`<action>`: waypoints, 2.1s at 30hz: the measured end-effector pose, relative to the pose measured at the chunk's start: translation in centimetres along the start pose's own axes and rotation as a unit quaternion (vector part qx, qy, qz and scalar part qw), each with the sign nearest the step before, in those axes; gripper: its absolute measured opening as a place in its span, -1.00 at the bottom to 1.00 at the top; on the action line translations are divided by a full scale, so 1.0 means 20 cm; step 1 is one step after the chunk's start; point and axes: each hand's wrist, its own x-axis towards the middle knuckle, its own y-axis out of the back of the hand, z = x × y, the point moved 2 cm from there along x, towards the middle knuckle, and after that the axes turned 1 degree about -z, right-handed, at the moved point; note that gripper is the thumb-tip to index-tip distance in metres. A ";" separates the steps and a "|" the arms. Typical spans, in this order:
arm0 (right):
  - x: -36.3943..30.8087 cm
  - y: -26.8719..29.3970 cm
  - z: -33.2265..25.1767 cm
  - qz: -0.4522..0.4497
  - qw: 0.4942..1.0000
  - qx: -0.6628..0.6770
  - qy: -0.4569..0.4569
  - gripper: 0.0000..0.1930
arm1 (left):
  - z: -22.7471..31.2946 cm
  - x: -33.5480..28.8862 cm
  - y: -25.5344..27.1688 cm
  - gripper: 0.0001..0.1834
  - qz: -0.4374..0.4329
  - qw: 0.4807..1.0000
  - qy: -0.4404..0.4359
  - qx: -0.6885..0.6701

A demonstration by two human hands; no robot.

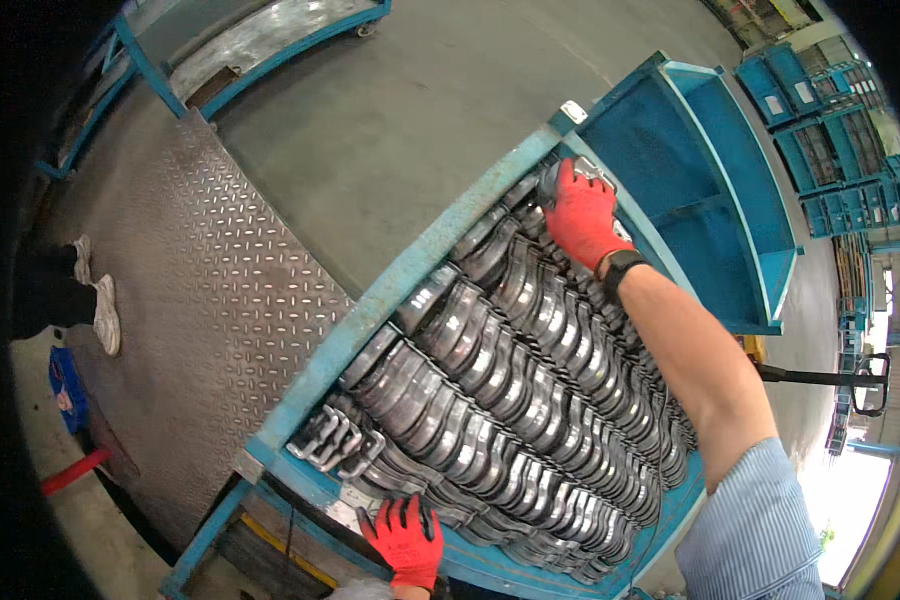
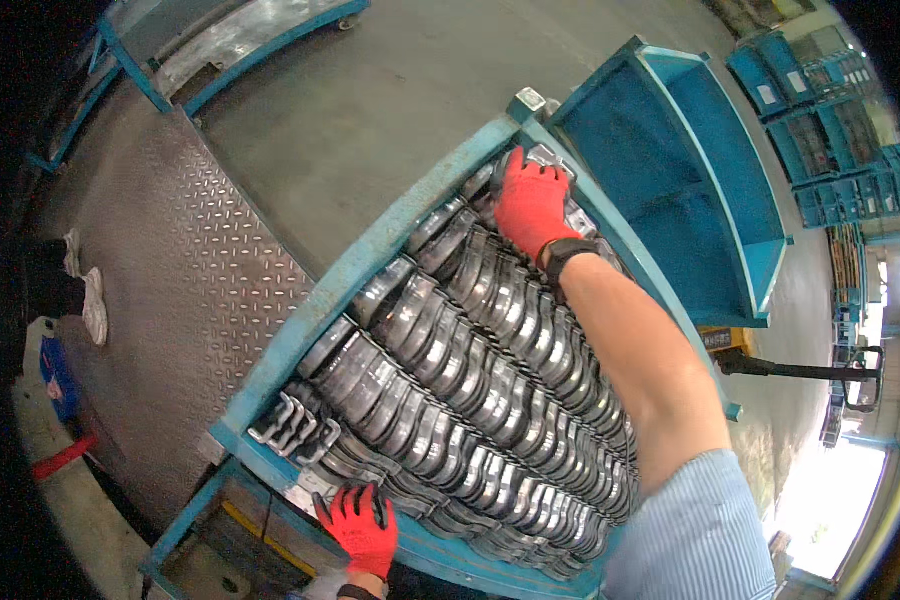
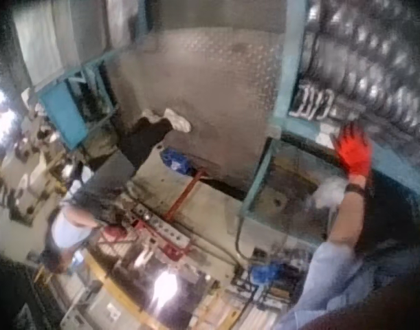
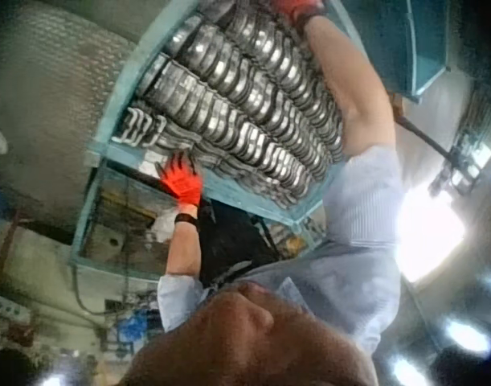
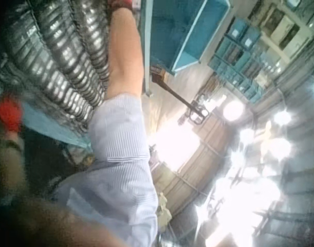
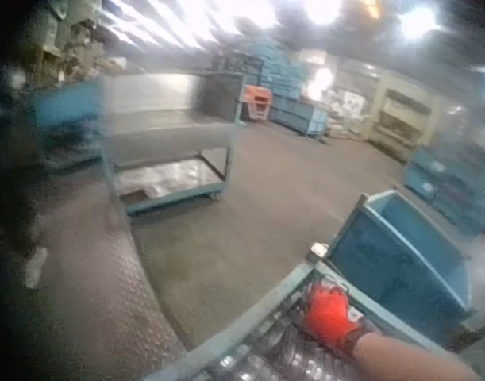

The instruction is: Picking up machined metal housing parts from a workbench and packing them into organized rows within a transport bin, then covering the bin with plastic wrap.

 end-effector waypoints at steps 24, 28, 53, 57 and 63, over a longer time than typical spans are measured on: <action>-0.08 -0.15 0.12 -0.018 0.980 0.199 0.009 -0.16 | -0.02 -0.01 -0.03 -0.65 0.011 0.999 -0.014 -0.049; -0.46 0.23 -0.21 0.012 0.962 0.230 0.147 -0.30 | -0.02 -0.01 0.04 -0.66 0.025 0.996 0.000 -0.086; -3.77 1.91 -2.18 -0.469 0.552 0.411 0.553 -0.48 | -0.69 -3.10 1.16 -0.55 0.467 0.620 0.545 -0.317; -4.23 1.92 -2.62 -0.483 0.558 0.375 0.561 -0.40 | -0.83 -3.45 1.08 -0.49 0.613 0.463 0.552 -0.325; -4.53 1.79 -3.12 -0.480 0.542 0.320 0.611 -0.09 | -1.10 -3.46 1.08 -0.66 0.607 0.420 0.551 -0.390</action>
